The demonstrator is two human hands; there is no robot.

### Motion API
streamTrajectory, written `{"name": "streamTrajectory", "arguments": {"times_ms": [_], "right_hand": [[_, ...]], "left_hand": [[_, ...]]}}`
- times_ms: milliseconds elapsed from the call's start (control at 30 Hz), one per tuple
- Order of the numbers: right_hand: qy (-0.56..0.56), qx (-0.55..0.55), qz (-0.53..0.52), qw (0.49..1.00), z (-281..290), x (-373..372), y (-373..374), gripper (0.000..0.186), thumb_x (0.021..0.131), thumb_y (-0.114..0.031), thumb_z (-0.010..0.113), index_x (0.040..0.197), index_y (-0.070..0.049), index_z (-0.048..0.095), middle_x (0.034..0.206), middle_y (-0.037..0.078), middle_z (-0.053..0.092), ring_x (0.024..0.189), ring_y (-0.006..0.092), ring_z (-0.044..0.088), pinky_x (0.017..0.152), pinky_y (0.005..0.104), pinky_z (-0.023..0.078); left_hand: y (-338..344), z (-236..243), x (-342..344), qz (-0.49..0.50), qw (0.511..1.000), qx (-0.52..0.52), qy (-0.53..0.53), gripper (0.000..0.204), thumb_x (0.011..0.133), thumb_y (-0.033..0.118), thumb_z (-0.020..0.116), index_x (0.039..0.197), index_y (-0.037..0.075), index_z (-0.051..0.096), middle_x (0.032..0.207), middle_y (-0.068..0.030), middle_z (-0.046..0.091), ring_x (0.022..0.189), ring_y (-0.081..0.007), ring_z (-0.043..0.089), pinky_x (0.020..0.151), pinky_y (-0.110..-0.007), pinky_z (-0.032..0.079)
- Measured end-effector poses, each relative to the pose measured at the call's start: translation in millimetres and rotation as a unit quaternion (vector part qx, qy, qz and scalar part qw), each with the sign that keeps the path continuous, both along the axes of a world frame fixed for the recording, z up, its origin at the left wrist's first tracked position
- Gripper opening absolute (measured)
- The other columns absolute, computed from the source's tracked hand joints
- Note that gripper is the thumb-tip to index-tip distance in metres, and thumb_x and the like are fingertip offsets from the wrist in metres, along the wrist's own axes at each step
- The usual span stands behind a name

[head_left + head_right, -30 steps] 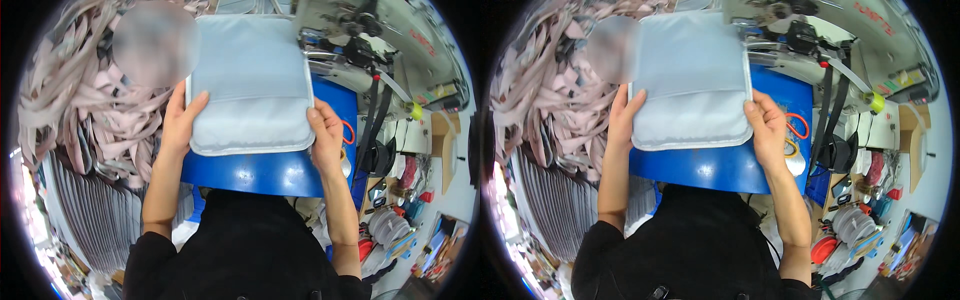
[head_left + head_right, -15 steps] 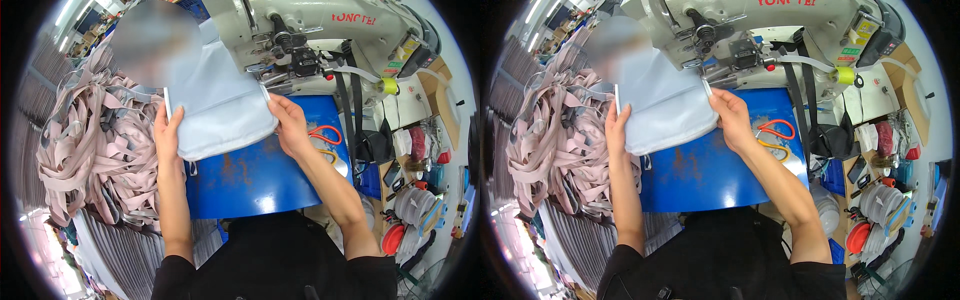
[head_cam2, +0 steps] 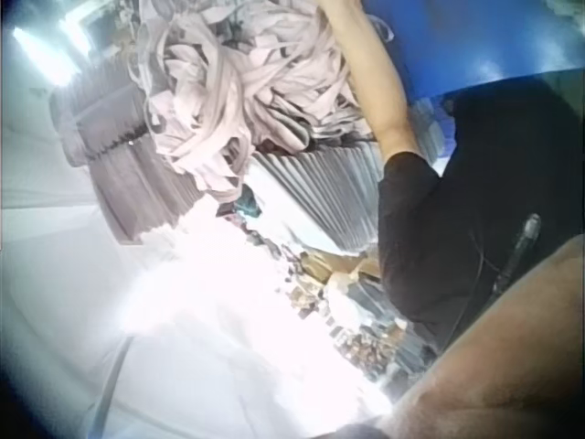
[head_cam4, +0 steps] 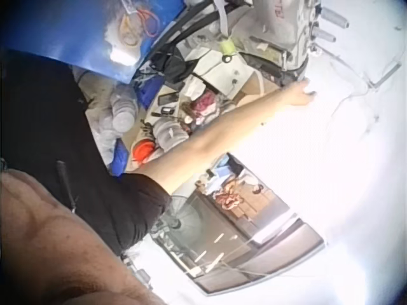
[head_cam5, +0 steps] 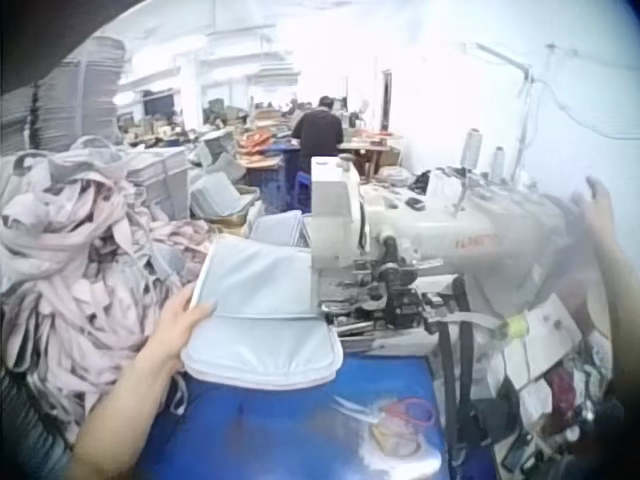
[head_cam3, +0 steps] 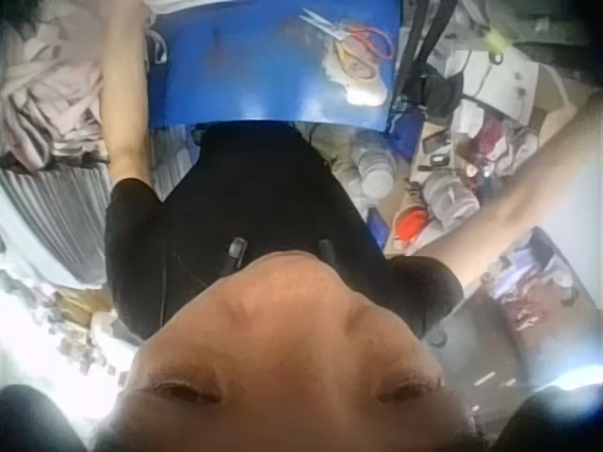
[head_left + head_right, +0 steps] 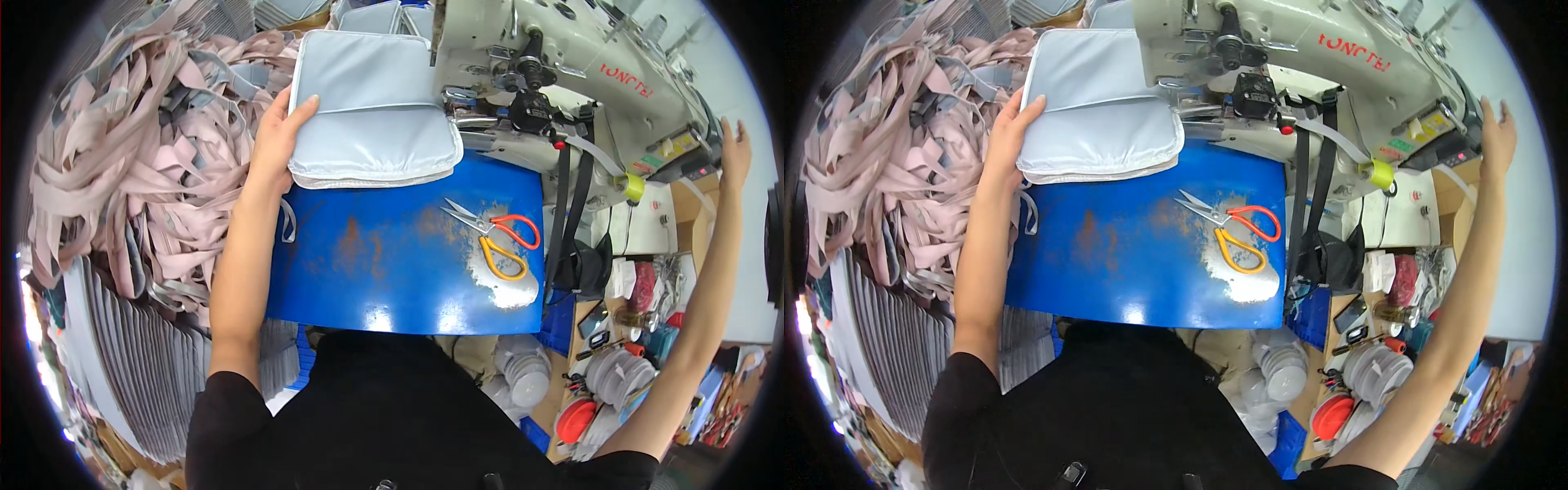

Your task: The person assembles face masks by inserting elastic straps into the edges of light blue fabric pieces. They use a sewing machine to stitch the straps in place and scissors to trim excess thread. The process is repeated for multiple masks, with finished units stacked on the table.

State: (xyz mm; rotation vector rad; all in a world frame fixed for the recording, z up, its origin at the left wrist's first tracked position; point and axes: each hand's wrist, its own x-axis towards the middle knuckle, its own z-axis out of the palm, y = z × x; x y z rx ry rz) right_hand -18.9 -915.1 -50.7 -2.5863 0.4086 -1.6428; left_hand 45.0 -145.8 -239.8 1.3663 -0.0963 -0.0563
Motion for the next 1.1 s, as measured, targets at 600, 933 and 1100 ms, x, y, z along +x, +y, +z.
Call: {"name": "streamTrajectory", "arguments": {"times_ms": [600, 933, 1100], "right_hand": [[0.35, 0.056, 0.267, 0.896, -235, -140, 352, 0.064, 0.077, -0.004, 0.072, 0.139, -0.002, 0.057, 0.129, 0.023, 0.062, 0.124, 0.0391, 0.06, 0.111, 0.0478, 0.045], [0.546, 0.508, 0.39, 0.54, -241, -118, 393, 0.079, 0.079, -0.016, 0.083, 0.149, -0.004, 0.049, 0.107, 0.02, 0.071, 0.088, 0.0264, 0.071, 0.08, 0.0348, 0.056], [0.517, 0.235, 0.331, 0.753, -242, -74, 458, 0.071, 0.079, -0.038, 0.089, 0.138, -0.01, 0.059, 0.106, 0.014, 0.073, 0.089, 0.0292, 0.072, 0.08, 0.04, 0.056]], "left_hand": [[70, -130, -55, 0.116, 0.983, 0.139, 0.009, 0.067, 0.089, -0.002, 0.067, 0.152, 0.0, 0.045, 0.138, -0.0139, 0.063, 0.125, -0.0208, 0.06, 0.108, -0.033, 0.045], [61, -130, -55, 0.115, 0.991, 0.061, 0.035, 0.07, 0.09, 0.001, 0.068, 0.154, -0.001, 0.041, 0.136, -0.0135, 0.062, 0.122, -0.0206, 0.061, 0.106, -0.034, 0.047], [62, -135, -52, 0.115, 0.992, 0.043, 0.037, 0.068, 0.091, 0.001, 0.068, 0.153, -0.001, 0.042, 0.136, -0.0123, 0.062, 0.122, -0.0203, 0.06, 0.106, -0.034, 0.046]]}}
